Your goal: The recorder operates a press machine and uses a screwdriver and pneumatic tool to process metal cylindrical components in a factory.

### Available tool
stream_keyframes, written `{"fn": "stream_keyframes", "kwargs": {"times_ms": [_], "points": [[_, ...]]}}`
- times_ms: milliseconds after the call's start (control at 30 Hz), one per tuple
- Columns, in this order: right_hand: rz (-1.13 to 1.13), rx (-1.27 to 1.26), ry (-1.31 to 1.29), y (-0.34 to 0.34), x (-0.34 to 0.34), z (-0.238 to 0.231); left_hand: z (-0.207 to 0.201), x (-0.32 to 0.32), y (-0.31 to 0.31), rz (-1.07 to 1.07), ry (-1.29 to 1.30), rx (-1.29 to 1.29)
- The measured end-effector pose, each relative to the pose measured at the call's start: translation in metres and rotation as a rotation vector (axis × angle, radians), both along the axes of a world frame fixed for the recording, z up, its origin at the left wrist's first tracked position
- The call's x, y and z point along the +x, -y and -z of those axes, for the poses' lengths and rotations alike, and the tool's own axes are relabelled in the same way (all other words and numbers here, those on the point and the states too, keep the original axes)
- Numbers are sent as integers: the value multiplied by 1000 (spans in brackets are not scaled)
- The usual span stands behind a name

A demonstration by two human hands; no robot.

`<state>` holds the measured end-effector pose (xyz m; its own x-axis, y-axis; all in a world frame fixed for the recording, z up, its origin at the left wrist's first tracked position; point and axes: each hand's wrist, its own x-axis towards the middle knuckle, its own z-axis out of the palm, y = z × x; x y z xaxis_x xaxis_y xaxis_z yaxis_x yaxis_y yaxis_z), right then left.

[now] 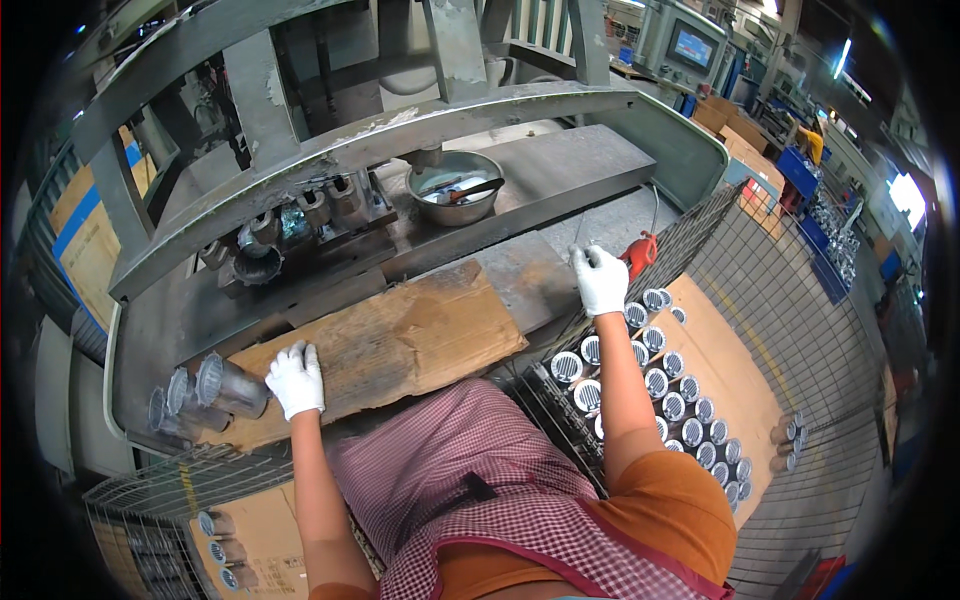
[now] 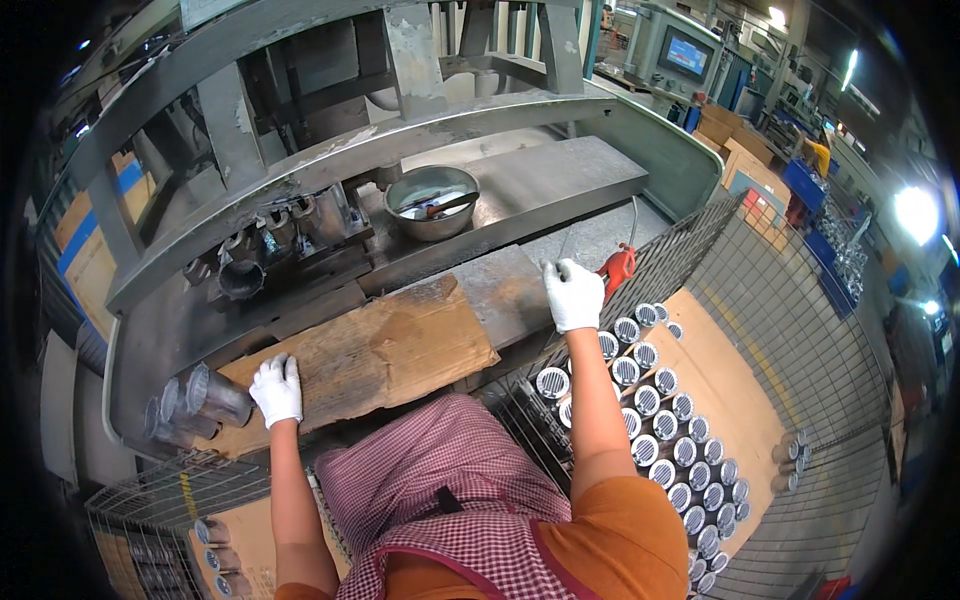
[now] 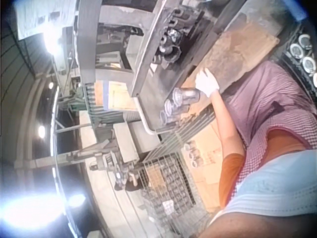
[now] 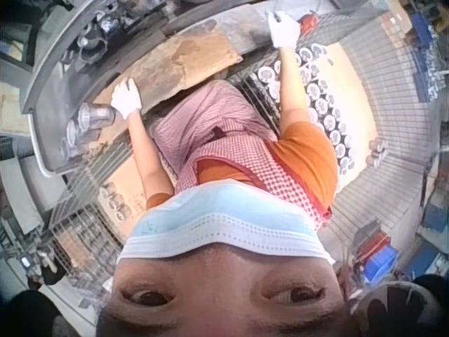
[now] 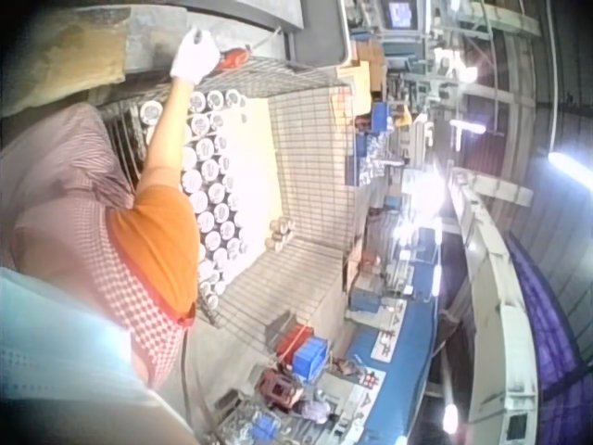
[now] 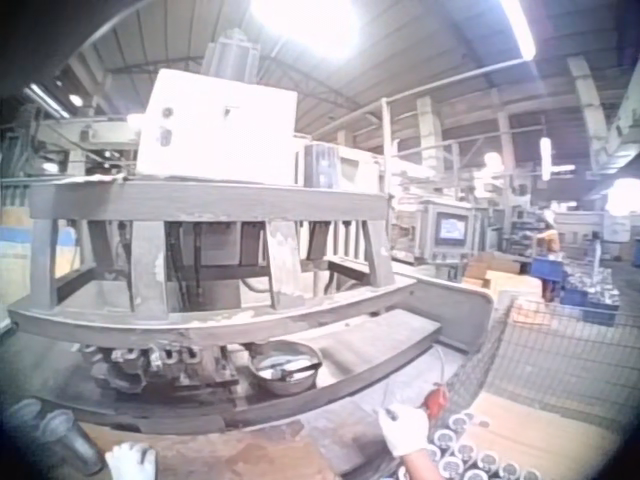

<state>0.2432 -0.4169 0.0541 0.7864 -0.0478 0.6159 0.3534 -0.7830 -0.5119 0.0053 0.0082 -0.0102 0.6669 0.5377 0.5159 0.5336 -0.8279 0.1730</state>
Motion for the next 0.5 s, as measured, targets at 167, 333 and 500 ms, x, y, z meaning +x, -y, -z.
{"fn": "stream_keyframes", "kwargs": {"times_ms": [167, 333, 500], "points": [[4, -7, -1, 0, 2, 2, -4, -1, 1, 10, 98, 43], [-7, 12, 24, -1, 1, 3, -9, 1, 8, -73, 237, 137], [1, 3, 5, 0, 0, 1, -2, -1, 0, -38, -151, -74]]}}
